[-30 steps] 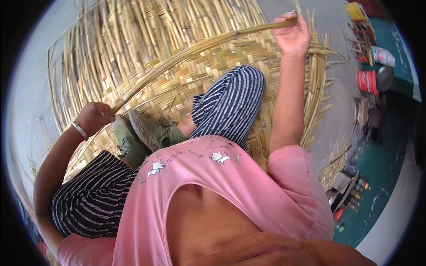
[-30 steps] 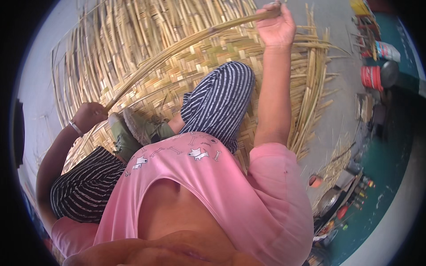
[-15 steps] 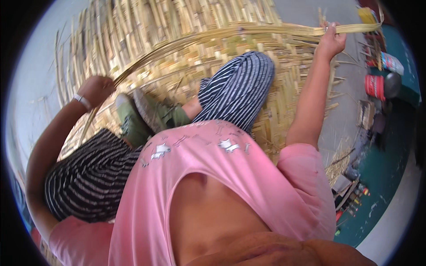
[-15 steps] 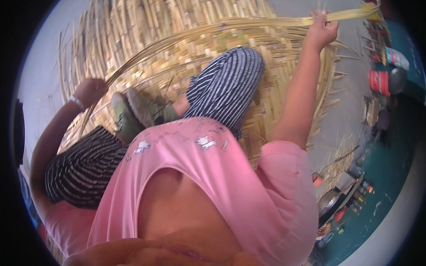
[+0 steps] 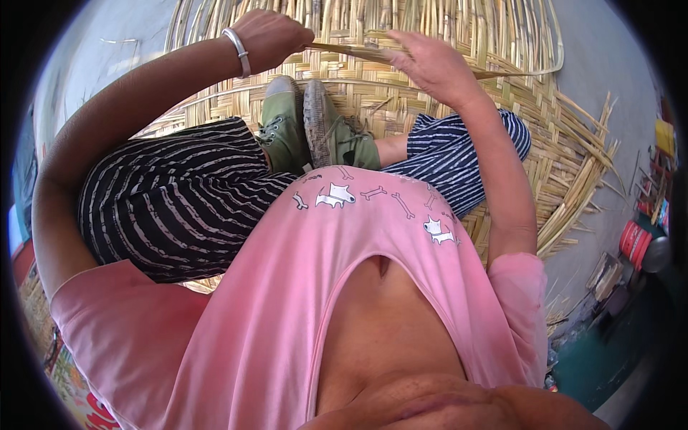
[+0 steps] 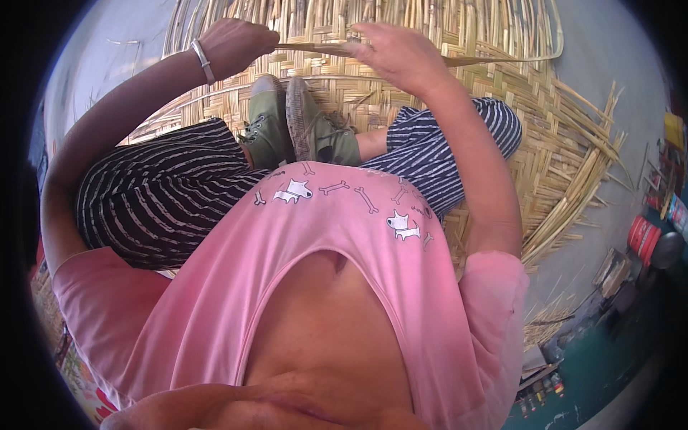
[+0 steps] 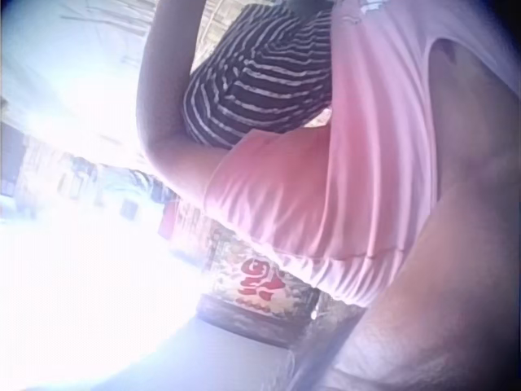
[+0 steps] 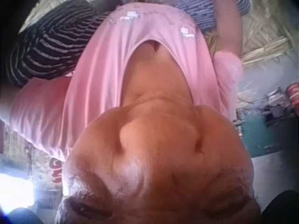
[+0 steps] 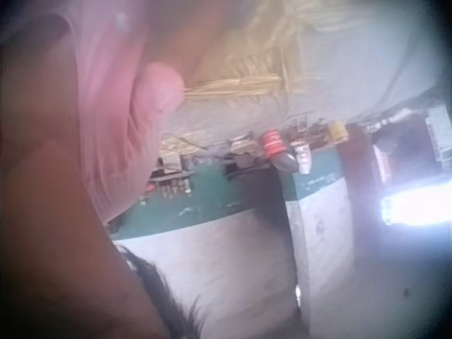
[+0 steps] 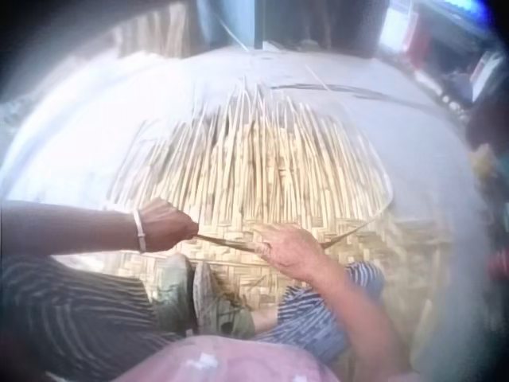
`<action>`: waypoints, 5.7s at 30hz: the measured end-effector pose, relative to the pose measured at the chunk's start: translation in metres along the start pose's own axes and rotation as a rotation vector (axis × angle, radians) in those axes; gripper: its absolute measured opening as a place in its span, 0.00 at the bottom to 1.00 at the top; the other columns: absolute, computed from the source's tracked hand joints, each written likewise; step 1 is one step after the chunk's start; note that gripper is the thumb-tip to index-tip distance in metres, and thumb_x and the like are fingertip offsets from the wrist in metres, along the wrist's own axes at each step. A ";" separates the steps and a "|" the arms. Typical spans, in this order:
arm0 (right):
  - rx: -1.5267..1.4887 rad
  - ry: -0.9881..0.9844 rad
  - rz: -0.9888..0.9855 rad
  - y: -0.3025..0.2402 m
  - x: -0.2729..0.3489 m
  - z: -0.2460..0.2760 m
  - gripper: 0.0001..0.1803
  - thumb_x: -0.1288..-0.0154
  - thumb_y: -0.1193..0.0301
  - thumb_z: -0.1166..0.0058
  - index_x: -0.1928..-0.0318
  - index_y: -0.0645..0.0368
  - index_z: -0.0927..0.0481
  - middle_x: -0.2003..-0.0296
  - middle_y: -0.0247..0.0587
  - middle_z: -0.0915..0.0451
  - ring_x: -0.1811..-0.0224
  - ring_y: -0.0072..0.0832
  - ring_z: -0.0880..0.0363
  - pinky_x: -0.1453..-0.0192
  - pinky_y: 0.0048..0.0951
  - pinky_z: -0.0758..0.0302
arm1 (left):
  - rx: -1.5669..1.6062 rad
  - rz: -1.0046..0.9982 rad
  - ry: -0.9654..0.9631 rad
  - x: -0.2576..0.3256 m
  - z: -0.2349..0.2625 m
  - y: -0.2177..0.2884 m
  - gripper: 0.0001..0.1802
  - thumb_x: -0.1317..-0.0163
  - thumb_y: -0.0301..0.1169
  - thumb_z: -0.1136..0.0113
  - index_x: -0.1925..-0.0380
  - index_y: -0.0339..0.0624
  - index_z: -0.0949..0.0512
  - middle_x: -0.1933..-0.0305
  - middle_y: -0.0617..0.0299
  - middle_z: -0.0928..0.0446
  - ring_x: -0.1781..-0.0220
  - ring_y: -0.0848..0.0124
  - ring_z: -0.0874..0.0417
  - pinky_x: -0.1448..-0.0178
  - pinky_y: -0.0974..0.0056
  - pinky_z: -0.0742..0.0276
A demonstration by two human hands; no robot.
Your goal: The person sits on the floor and weaves a large circular mat or basket base using dried palm fronds. They interlace the fronds by hand, periodically adjusting the weave and pulling strands to tighten the pattern.
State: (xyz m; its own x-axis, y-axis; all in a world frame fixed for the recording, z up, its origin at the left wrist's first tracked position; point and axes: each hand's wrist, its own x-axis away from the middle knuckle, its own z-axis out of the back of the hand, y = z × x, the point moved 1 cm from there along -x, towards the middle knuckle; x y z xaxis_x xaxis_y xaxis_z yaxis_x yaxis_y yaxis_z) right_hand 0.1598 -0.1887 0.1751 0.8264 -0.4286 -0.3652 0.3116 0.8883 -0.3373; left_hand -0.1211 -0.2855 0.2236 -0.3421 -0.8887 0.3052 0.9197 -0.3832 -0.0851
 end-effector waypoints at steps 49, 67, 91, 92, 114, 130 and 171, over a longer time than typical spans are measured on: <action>-0.120 -0.333 -0.686 0.101 0.096 -0.029 0.15 0.24 0.64 0.45 0.41 0.48 0.18 0.63 0.57 0.15 0.61 0.52 0.15 0.56 0.47 0.20 | 0.132 0.555 -0.129 0.024 -0.162 -0.149 0.21 0.29 0.55 0.44 0.58 0.52 0.15 0.60 0.57 0.14 0.55 0.53 0.13 0.53 0.48 0.20; -0.105 -0.263 -0.695 0.118 0.117 -0.028 0.17 0.23 0.64 0.46 0.37 0.48 0.18 0.61 0.50 0.12 0.68 0.36 0.11 0.56 0.35 0.17 | 0.115 0.782 -0.067 0.065 -0.190 -0.178 0.22 0.25 0.53 0.51 0.57 0.49 0.17 0.59 0.53 0.14 0.55 0.49 0.13 0.50 0.46 0.20; -0.535 0.118 -1.116 0.187 0.110 -0.035 0.21 0.19 0.62 0.50 0.37 0.65 0.23 0.59 0.47 0.13 0.63 0.30 0.11 0.60 0.28 0.16 | -0.314 0.791 0.587 0.038 -0.206 -0.215 0.30 0.28 0.50 0.42 0.30 0.57 0.31 0.32 0.52 0.22 0.39 0.46 0.16 0.38 0.43 0.19; -0.615 0.196 -1.170 0.193 0.118 -0.031 0.20 0.19 0.63 0.51 0.38 0.66 0.24 0.59 0.49 0.14 0.62 0.31 0.11 0.60 0.28 0.16 | -0.123 0.851 0.557 -0.010 -0.165 -0.161 0.35 0.34 0.32 0.35 0.28 0.43 0.35 0.23 0.45 0.37 0.31 0.52 0.25 0.30 0.46 0.28; -1.092 0.252 -1.236 0.176 -0.050 -0.155 0.19 0.21 0.68 0.56 0.36 0.58 0.24 0.42 0.54 0.20 0.47 0.42 0.15 0.44 0.46 0.19 | 1.192 0.953 0.292 -0.170 -0.182 -0.119 0.12 0.40 0.27 0.30 0.58 0.32 0.15 0.68 0.51 0.13 0.69 0.64 0.11 0.66 0.59 0.16; -0.328 -0.187 -1.273 0.142 -0.094 -0.105 0.23 0.20 0.66 0.56 0.29 0.57 0.28 0.44 0.48 0.19 0.42 0.36 0.20 0.34 0.43 0.24 | 1.286 0.958 -0.062 -0.186 -0.170 -0.142 0.12 0.32 0.31 0.34 0.66 0.29 0.15 0.70 0.47 0.13 0.73 0.62 0.10 0.73 0.58 0.15; -0.587 0.040 -1.164 0.173 -0.047 -0.123 0.17 0.22 0.64 0.50 0.42 0.60 0.20 0.67 0.37 0.17 0.69 0.24 0.22 0.66 0.35 0.25 | 1.487 0.592 -0.395 -0.211 -0.125 -0.128 0.33 0.23 0.54 0.46 0.38 0.33 0.24 0.63 0.45 0.12 0.79 0.68 0.19 0.74 0.63 0.20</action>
State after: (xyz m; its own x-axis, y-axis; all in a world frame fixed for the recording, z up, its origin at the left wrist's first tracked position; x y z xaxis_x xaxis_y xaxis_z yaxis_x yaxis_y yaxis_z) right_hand 0.1170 -0.0346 0.0274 0.1945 -0.9067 0.3744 0.5720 -0.2052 -0.7942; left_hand -0.1913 -0.0805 0.0520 -0.0452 -0.6106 0.7907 0.3427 0.7340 0.5864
